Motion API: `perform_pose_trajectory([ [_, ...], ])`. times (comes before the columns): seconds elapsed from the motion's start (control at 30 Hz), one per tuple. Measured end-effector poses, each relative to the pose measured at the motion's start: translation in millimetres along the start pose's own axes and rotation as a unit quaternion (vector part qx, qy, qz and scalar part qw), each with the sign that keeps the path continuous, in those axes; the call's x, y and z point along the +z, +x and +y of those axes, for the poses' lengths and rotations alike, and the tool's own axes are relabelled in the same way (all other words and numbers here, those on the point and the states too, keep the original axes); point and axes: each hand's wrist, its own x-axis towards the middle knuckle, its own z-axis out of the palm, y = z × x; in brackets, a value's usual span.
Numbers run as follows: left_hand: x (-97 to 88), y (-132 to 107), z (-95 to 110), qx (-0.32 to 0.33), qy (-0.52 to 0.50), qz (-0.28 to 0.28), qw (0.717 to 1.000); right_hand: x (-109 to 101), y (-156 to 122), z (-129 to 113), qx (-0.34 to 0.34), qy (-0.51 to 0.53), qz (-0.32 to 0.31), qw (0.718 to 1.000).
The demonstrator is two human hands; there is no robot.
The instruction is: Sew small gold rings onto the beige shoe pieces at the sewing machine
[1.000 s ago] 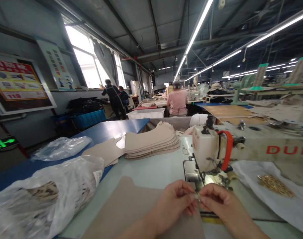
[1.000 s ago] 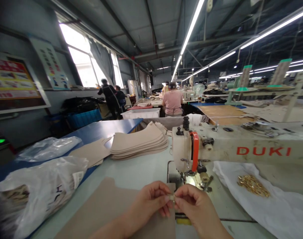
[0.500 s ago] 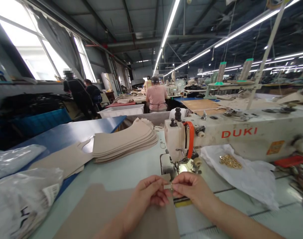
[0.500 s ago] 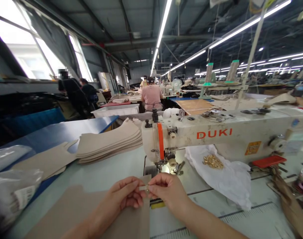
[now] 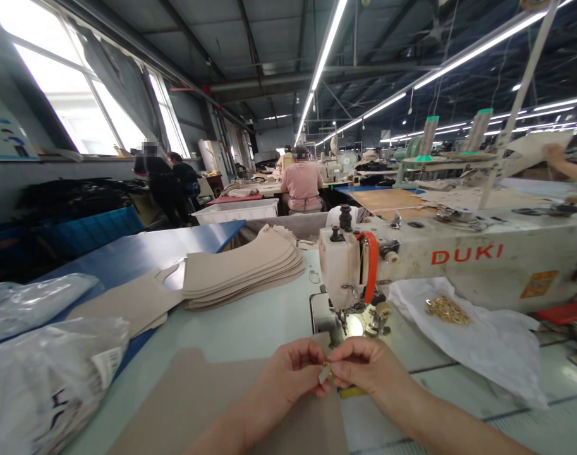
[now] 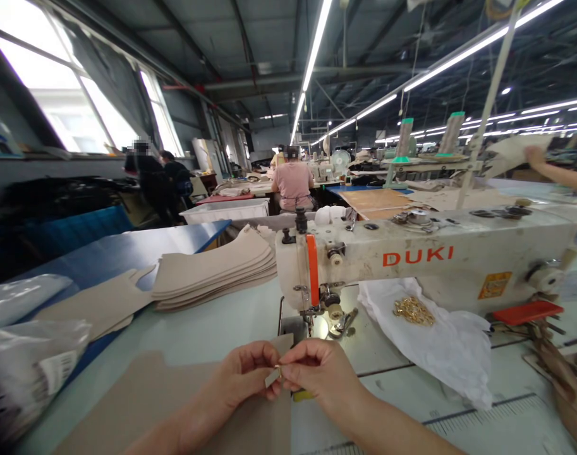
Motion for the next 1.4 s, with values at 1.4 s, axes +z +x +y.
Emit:
perform_pose_trajectory([
  [1.4, 2.9, -4, -8, 0.128, 0.092, 0.142, 0.977, 6, -6, -5, -0.069, -0.003, 0.036, 0.997],
])
